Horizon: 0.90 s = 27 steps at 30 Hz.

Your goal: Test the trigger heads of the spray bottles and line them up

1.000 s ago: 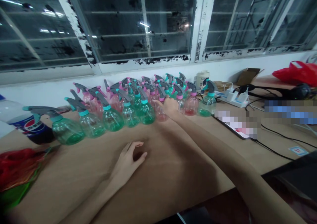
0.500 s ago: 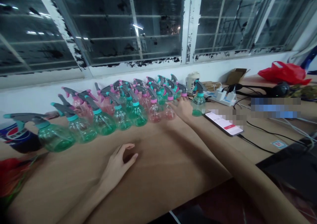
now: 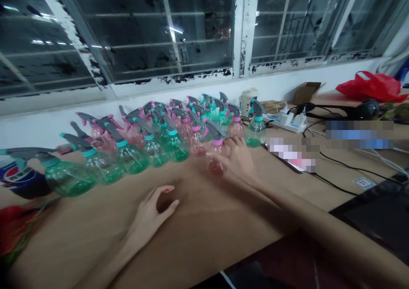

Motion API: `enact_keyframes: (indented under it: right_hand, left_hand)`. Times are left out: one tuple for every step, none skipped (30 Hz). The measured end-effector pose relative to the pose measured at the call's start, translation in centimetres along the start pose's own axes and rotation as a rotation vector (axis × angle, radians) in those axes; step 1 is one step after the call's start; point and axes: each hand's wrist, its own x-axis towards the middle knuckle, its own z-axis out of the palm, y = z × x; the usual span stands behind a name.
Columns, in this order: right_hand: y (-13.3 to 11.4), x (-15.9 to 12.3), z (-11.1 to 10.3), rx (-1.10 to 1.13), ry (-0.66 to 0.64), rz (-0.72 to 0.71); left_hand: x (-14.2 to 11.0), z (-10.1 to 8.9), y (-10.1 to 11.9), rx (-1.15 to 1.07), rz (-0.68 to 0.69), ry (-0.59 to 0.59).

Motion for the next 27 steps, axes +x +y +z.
enact_keyframes:
  right_hand:
    - [-1.0, -1.4, -0.5, 0.074, 0.028, -0.050]
    - [-2.2, -2.8, -0.8, 0.140, 0.030, -0.088]
    - [-3.4, -4.1, -1.1, 0.196, 0.014, -0.133]
    - [-4.6, -5.2, -1.2, 0.238, -0.006, -0.160]
    - [-5.7, -6.0, -1.3, 0.282, -0.037, -0.193]
    - [-6.7, -6.6, -1.3, 0.342, -0.067, -0.223]
    - [-7.5, -6.9, -1.3, 0.404, -0.101, -0.243]
    - [-8.2, -7.0, -1.3, 0.461, -0.137, -0.254]
    - [-8.6, -6.8, -1.3, 0.512, -0.172, -0.254]
    - [-9.0, -6.5, -1.4, 0.555, -0.210, -0.248]
    - [-9.2, -6.0, -1.5, 0.595, -0.250, -0.240]
    - [-9.3, -5.4, -1.6, 0.640, -0.298, -0.229]
    - [-9.3, -4.8, -1.7, 0.695, -0.353, -0.216]
    - [-9.4, -4.1, -1.8, 0.765, -0.413, -0.201]
    - [-9.5, -3.4, -1.9, 0.841, -0.474, -0.181]
    - [-9.6, -2.7, -1.9, 0.913, -0.527, -0.168]
    - [-9.8, -2.1, -1.8, 0.973, -0.568, -0.159]
    - [-10.1, -1.6, -1.6, 1.021, -0.596, -0.159]
    - [-10.4, -1.3, -1.4, 1.058, -0.611, -0.168]
    - [-10.8, -1.0, -1.2, 1.088, -0.616, -0.182]
    - [-11.2, -0.8, -1.0, 1.117, -0.618, -0.195]
    - [-11.6, -0.7, -0.8, 1.147, -0.623, -0.205]
    - [-11.9, -0.7, -0.6, 1.176, -0.630, -0.212]
    - [-12.2, -0.7, -0.4, 1.199, -0.635, -0.217]
    - [-12.4, -0.7, -0.2, 1.210, -0.635, -0.222]
    - [-12.6, -0.8, -0.1, 1.205, -0.629, -0.226]
    - [-12.7, -0.8, 0.1, 1.189, -0.616, -0.232]
  left_hand:
    - [-0.1, 0.0, 0.2, -0.002, 0.003, -0.019]
    - [-0.3, 0.0, 0.5, -0.005, 0.010, -0.047]
    - [-0.4, -0.1, 0.7, -0.010, 0.026, -0.084]
    - [-0.6, -0.1, 0.9, -0.019, 0.048, -0.124]
    - [-0.7, 0.0, 1.0, -0.032, 0.075, -0.163]
    - [-0.8, 0.0, 1.1, -0.048, 0.100, -0.193]
    - [-0.9, 0.0, 1.2, -0.066, 0.118, -0.209]
    - [-1.0, 0.1, 1.2, -0.083, 0.125, -0.211]
    - [-1.0, 0.1, 1.2, -0.098, 0.122, -0.204]
    - [-1.1, 0.1, 1.2, -0.111, 0.115, -0.189]
    - [-1.1, 0.0, 1.3, -0.120, 0.109, -0.175]
    - [-1.1, 0.0, 1.3, -0.126, 0.106, -0.164]
    - [-1.0, -0.1, 1.4, -0.130, 0.109, -0.158]
    - [-1.0, -0.1, 1.4, -0.134, 0.113, -0.154]
    - [-1.0, -0.2, 1.5, -0.136, 0.115, -0.151]
    - [-1.0, -0.2, 1.6, -0.138, 0.113, -0.149]
    - [-1.0, -0.3, 1.6, -0.138, 0.109, -0.152]
    - [-1.0, -0.3, 1.7, -0.138, 0.106, -0.157]
    - [-1.0, -0.3, 1.7, -0.138, 0.104, -0.162]
    - [-1.1, -0.3, 1.8, -0.136, 0.105, -0.165]
    - [-1.1, -0.3, 1.8, -0.134, 0.107, -0.165]
    - [-1.1, -0.4, 1.8, -0.135, 0.111, -0.163]
    - [-1.1, -0.4, 1.8, -0.139, 0.114, -0.160]
    - [-1.1, -0.4, 1.8, -0.146, 0.115, -0.160]
    - [-1.1, -0.4, 1.7, -0.154, 0.117, -0.161]
    - [-1.1, -0.5, 1.7, -0.162, 0.120, -0.163]
    - [-1.0, -0.5, 1.7, -0.169, 0.122, -0.161]
